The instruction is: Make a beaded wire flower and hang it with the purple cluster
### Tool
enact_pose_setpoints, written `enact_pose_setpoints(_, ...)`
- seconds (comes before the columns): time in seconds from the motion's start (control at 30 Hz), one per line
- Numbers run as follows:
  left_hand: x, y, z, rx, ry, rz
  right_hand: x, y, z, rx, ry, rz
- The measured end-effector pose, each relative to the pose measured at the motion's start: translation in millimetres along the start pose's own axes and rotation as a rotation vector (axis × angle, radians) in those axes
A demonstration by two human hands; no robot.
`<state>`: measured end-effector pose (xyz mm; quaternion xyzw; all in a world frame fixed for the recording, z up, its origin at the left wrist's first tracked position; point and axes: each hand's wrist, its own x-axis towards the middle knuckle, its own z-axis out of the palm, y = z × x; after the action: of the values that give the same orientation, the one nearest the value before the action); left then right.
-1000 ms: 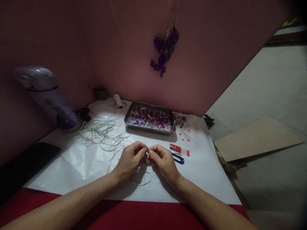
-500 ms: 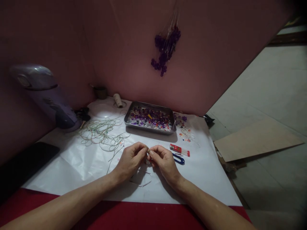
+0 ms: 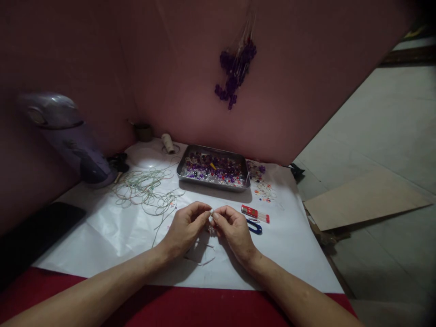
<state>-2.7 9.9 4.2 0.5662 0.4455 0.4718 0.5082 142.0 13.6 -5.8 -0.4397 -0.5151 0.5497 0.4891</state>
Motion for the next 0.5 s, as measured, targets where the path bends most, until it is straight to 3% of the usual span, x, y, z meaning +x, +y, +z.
enact_pose_setpoints(0.27, -1.3, 10.2, -7.9, -0.107, -0.101, -0.037, -0.2, 1.7, -0.6, 0.0, 0.059, 0.038)
enact_pose_setpoints(0.5, -0.2, -1.1, -11.8, -0.095, -0.126, 0.007, 0.1, 2.8, -1.4, 0.008, 0.061, 0.018)
